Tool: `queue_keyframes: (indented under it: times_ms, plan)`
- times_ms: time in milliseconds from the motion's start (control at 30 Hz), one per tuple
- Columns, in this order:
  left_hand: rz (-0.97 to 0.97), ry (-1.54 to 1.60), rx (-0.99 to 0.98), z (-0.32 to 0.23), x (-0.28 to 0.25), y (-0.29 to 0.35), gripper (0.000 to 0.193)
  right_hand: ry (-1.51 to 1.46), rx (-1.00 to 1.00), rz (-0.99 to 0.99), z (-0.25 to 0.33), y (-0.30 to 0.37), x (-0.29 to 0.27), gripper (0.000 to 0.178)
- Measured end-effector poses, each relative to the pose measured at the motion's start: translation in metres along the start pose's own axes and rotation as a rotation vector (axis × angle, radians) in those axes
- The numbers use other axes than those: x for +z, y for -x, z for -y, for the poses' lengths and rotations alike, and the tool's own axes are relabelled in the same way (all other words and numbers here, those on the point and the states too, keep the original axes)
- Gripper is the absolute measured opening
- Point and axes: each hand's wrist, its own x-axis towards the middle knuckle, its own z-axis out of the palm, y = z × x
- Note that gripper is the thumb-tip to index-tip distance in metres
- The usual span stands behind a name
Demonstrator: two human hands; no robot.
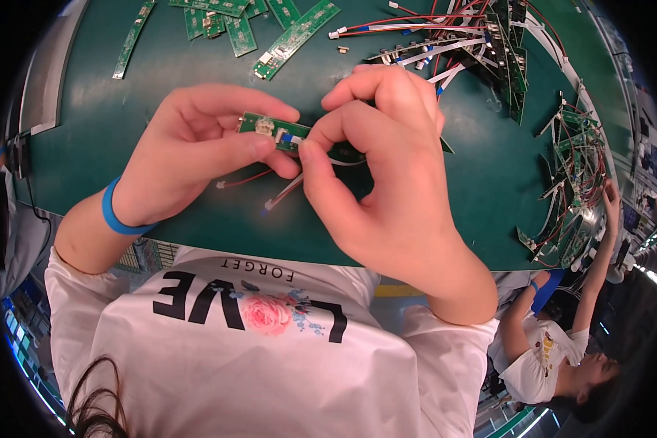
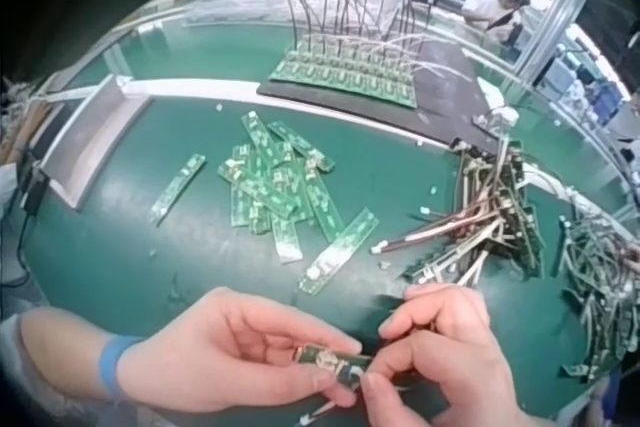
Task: The person assembles wire harnesses and connectors onto printed circuit boards by hand, attaching the electronic components at an industrial assembly line.
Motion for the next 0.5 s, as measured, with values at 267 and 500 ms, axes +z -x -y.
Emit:
queue_keyframes:
  times_ms: [267,500]
  plan:
    - [-0.048,-0.11,0.07,0.004,0.004,-0.002,0.017,0.012,-0.064,-0.085,0.001,-0.001,0.009,0.009]
    - [-0.155,-0.32,0.219,-0.004,0.007,0.006,0.019,0.233,-0.212,0.089,-0.005,-0.01,-0.025,0.019]
